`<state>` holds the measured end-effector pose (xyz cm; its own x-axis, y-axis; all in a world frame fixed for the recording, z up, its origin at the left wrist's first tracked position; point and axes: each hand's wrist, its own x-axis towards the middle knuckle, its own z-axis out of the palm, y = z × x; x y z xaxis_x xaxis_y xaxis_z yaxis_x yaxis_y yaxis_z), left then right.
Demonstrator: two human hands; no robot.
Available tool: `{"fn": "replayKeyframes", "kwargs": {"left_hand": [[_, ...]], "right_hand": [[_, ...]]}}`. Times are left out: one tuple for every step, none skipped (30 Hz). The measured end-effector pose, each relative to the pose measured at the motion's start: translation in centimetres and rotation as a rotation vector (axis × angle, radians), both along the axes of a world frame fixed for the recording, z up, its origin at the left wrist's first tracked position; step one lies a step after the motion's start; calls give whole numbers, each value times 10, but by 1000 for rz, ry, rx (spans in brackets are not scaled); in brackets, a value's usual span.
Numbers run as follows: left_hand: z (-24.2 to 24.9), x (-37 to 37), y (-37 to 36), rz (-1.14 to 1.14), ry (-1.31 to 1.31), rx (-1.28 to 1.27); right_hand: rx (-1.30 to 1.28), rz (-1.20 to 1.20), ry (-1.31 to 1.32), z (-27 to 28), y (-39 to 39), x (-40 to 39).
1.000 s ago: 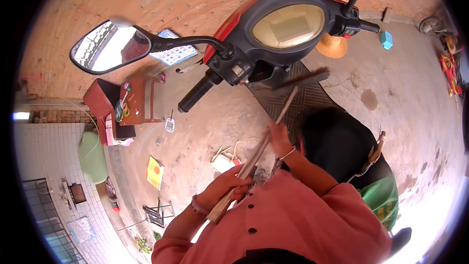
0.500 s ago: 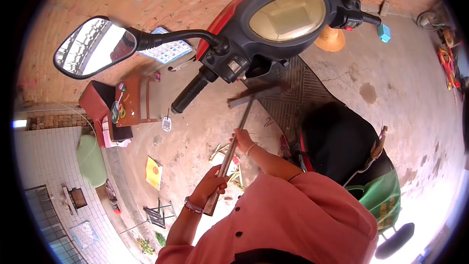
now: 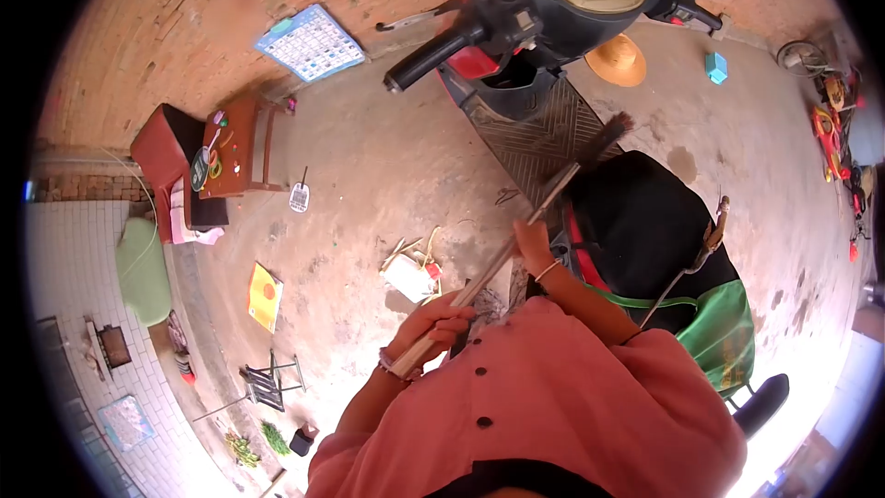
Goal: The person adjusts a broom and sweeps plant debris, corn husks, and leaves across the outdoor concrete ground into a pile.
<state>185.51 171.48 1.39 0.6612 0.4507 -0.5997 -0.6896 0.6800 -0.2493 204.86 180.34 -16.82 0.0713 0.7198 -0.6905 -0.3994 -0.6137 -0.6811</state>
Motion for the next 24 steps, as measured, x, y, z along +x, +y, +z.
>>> {"fn": "replayKeyframes", "kwargs": {"left_hand": [[-12,1,-13,57,-45,-43],[-18,0,-23,55,-131,-48],[-21,-6,-38,49,-80,-66],[-21,-12,-53,43,-31,-85],[-18,-23,-67,61,-40,-84],[-14,-38,-81,87,-100,-121],[-9,-54,-95,110,-159,-163],[-6,-66,-108,145,-44,-191],[-2,-77,-122,149,25,-160],[3,-83,-135,154,97,-128],[13,-84,-144,165,94,-125],[25,-82,-150,71,337,-29],[31,-83,-157,-27,581,63],[31,-86,-166,-19,584,55],[31,-89,-174,-19,600,56],[29,-91,-180,-16,614,58],[23,-94,-184,44,612,37],[8,-102,-190,60,614,31],[-15,-113,-196,165,472,28],[-36,-121,-203,269,331,23],[-52,-123,-198,367,246,-30],[-72,-125,-192,422,183,-60],[-87,-122,-184,424,148,-33],[-96,-115,-177,425,112,-6]], "right_hand": [[-64,57,-30,-6,-8,7],[-129,115,-62,-13,-17,4],[-130,138,-68,-20,-31,-8],[-149,130,26,-28,-49,-21],[-167,118,118,-40,-66,-32],[167,409,-110,-73,-84,-44],[328,573,-219,-81,-98,-60],[500,705,-335,-89,-112,-76],[210,607,-189,-70,-118,-103],[-75,498,-45,-45,-121,-134],[-357,378,98,-33,-127,-160],[-342,433,147,-34,-135,-177],[-309,497,120,-35,-143,-190],[-278,559,95,-30,-150,-201],[-281,569,99,-25,-154,-208],[-239,610,56,-20,-155,-214],[-195,653,13,-19,-156,-218],[-196,669,13,-21,-157,-222],[-254,524,121,-23,-157,-225],[-316,379,229,-24,-158,-229],[-410,363,325,-11,-158,-227],[-415,384,327,-17,-164,-226],[-410,428,417,-31,-173,-224],[-406,470,506,-43,-180,-219]]}}
